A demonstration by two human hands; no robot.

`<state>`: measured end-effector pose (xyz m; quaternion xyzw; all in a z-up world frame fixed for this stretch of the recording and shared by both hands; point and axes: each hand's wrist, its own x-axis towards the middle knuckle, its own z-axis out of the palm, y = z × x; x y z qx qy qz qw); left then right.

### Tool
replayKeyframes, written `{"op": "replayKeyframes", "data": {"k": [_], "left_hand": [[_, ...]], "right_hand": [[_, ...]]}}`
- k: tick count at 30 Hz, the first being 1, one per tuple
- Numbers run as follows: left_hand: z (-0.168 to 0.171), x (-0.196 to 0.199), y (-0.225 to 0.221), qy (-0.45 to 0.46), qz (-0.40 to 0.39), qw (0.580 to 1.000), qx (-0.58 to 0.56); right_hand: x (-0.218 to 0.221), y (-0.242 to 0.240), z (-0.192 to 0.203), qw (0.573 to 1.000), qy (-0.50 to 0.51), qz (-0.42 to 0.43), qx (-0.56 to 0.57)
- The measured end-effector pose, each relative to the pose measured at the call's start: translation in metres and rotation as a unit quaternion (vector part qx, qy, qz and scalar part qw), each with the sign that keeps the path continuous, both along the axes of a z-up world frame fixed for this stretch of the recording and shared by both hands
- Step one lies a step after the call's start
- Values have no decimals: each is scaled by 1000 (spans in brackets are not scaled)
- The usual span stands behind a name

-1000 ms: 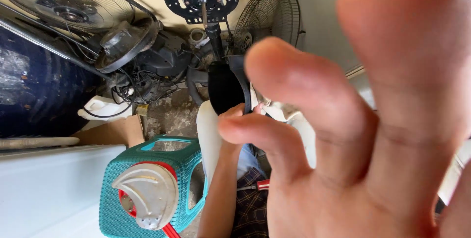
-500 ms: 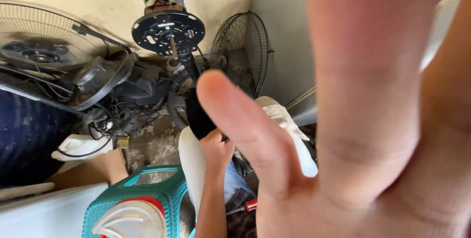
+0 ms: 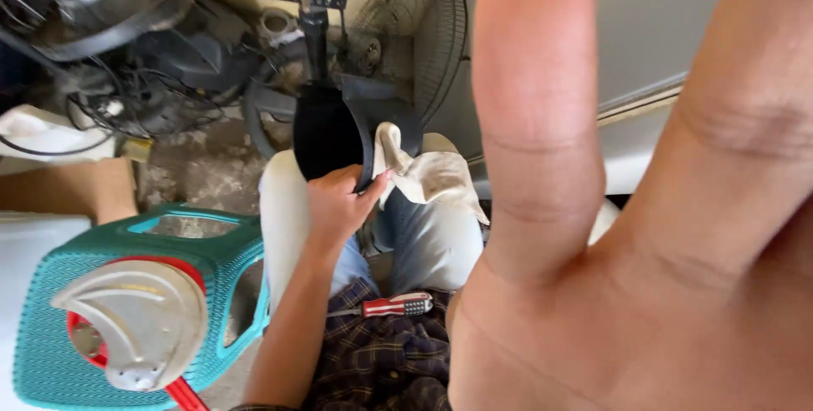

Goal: Cleaning the motor housing and internal components of an electric fan using a cloth and a screwdriver.

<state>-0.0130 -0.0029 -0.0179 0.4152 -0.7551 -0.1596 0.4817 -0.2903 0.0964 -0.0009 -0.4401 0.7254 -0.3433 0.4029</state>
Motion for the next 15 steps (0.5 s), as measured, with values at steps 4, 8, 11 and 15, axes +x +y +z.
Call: {"op": "replayKeyframes", "data": {"k": [4,8,11,15], "left_hand": [[6,4,0,-1,-3,1000,-7],[5,4,-3,5,-19,1000,8],[4,0,-1,21,-29,999,27],[6,0,1,18,-31,999,35]], "right_hand": [[21,4,-15,1000,6,-1,21],[46,5,-31,999,22,6,42],[48,19,-36,997,53,-8,63],[43,30,-31,991,99,-22,86]]}}
